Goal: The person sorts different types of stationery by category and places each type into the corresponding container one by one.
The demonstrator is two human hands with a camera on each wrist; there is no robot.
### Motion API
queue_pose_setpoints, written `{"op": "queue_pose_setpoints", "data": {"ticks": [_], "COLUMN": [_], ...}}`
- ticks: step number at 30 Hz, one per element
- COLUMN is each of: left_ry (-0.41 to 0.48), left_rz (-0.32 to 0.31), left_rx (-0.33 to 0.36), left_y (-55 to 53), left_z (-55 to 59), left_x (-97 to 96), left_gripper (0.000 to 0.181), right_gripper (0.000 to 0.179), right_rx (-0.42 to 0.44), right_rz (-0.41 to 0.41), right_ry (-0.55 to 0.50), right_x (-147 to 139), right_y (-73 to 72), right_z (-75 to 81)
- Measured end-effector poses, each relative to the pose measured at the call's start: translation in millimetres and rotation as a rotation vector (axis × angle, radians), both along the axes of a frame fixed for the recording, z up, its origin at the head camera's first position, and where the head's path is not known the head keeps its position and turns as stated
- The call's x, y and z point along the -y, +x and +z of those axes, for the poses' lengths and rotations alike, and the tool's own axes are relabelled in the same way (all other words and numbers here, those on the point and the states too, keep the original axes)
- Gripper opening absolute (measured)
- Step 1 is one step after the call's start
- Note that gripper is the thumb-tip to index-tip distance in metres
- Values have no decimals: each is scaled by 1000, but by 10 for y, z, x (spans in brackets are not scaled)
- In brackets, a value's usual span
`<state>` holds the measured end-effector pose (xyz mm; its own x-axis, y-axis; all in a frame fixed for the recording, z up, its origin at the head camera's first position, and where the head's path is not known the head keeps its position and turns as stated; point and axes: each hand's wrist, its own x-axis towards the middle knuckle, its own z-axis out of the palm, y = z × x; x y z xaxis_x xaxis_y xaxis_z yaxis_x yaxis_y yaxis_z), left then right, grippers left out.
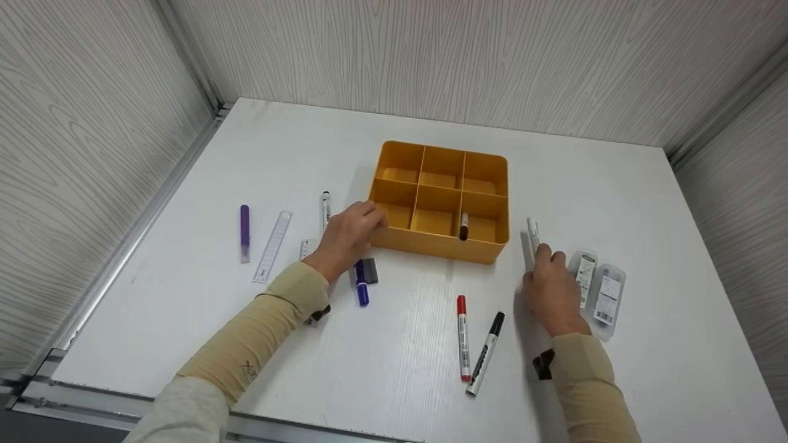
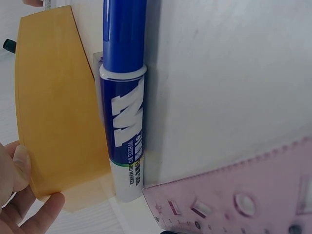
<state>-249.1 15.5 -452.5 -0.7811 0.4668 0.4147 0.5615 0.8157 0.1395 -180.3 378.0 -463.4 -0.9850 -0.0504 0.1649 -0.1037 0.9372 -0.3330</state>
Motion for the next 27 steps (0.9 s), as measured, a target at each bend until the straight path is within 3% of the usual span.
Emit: {"op": "queue_pose_setpoints", "data": {"ticks": [4, 10, 16, 23, 27], "left_ry": [12, -4, -26, -21, -11], "left_rz": [-3, 0, 12, 14, 10], "left_rx": [-14, -2, 18, 19, 12], "left_y": [-5, -4, -1, -4, -6], "left_z": [-12, -8, 4, 4, 2], "left_x": [1, 1, 1, 0, -4], "left_gripper": [16, 19, 22, 21, 20], "right_gripper": [48, 48, 45, 44, 40], "right_rx": [-76, -96, -204, -122, -177], "right_rz": [18, 14, 56, 89, 135], "right_ry": [10, 41, 52, 29, 28], "right_x": [19, 95, 230, 384, 442], "right_y": [1, 14, 22, 28, 16], "right_z": [79, 241, 403, 518, 515]}}
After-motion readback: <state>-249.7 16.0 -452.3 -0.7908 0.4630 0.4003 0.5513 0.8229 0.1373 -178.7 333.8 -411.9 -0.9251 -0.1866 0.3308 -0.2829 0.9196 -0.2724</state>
